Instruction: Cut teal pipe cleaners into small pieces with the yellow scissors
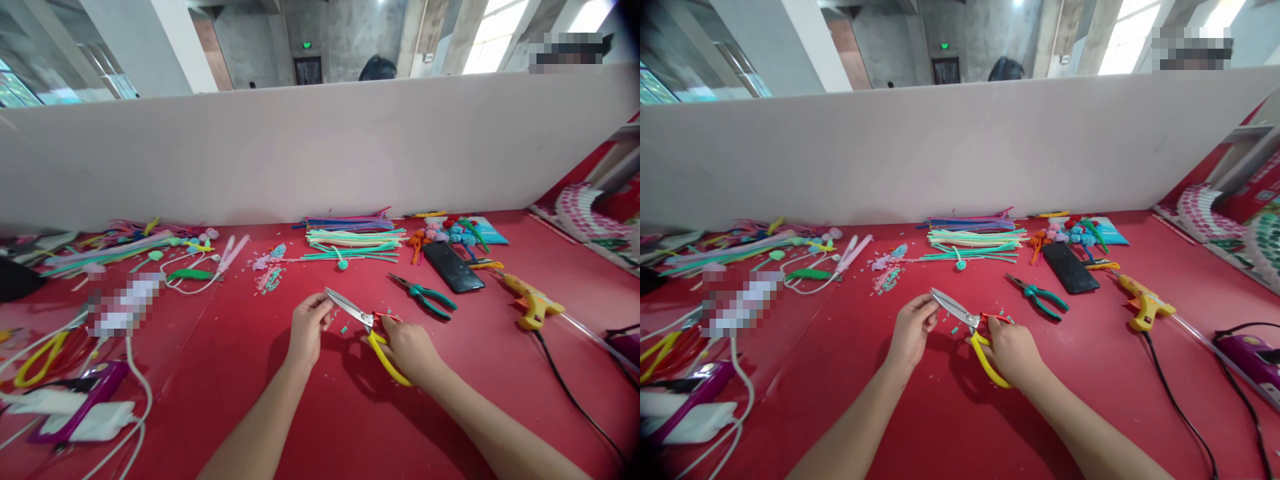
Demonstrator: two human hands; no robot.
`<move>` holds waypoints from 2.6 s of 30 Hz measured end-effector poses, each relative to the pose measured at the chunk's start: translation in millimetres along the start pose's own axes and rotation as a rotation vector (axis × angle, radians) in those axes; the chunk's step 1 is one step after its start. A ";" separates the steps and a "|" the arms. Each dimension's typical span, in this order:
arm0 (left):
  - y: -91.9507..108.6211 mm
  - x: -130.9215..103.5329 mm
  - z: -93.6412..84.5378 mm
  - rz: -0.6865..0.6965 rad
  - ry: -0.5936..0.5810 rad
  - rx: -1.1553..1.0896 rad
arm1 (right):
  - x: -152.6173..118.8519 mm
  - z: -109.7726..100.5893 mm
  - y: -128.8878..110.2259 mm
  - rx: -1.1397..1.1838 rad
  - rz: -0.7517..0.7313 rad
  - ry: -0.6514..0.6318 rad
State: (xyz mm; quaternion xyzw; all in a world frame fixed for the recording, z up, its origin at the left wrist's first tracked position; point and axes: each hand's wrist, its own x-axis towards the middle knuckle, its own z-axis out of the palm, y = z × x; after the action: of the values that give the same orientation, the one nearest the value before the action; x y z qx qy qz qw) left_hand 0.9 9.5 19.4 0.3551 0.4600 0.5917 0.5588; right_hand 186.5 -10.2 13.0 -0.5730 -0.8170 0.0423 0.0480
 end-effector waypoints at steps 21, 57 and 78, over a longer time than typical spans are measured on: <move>-8.7 -13.2 17.7 0.090 -0.379 0.596 | 9.9 -5.7 -1.9 0.976 0.119 0.012; 0.9 5.3 -6.0 0.304 -0.104 0.882 | 12.0 -10.8 18.6 0.880 0.234 -0.080; 0.8 0.8 -10.4 0.314 -0.387 1.353 | 18.5 2.0 48.6 0.427 0.324 0.010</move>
State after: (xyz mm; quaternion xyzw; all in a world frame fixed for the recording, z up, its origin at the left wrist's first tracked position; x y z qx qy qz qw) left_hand -9.2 8.8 16.7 0.7839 0.5617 0.1771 0.1963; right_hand 225.3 23.7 5.5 -0.6736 -0.6869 0.2180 0.1641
